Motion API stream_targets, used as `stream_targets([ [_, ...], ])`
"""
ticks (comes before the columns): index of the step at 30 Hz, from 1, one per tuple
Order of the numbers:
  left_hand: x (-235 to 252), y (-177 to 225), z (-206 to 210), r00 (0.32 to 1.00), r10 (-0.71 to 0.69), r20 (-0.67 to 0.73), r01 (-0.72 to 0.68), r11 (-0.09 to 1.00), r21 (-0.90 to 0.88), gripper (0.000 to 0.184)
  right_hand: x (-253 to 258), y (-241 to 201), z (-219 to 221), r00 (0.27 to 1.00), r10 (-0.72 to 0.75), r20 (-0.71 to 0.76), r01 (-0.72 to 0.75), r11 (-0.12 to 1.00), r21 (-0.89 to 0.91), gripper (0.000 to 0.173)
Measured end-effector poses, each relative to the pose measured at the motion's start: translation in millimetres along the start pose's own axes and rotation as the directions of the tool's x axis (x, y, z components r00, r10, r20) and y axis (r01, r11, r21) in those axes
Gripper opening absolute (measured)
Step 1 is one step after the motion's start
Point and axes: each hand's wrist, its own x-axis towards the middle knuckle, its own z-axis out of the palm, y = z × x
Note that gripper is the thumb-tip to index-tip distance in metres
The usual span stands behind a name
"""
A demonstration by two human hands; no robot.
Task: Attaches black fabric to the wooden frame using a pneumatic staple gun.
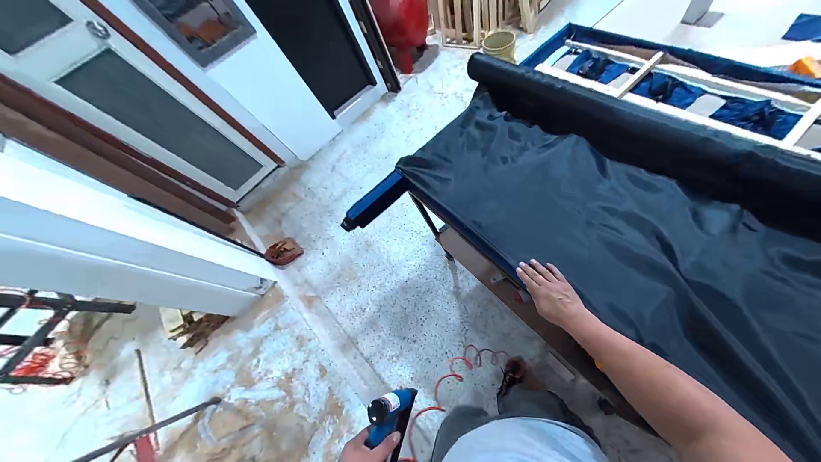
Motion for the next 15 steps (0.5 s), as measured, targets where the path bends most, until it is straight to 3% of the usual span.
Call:
stream_targets([
  [7,126,150,-47,0.986,0.124,0.109,-0.138,0.982,0.132,0.051,106,-5,27,0.999,-0.019,0.029,0.017,0.998,0.065,0.055],
  [15,293,322,-89,0.936,0.336,0.103,-0.35,0.918,0.186,0.04,227,-22,49,0.999,0.026,0.019,-0.028,0.991,0.132,0.06],
])
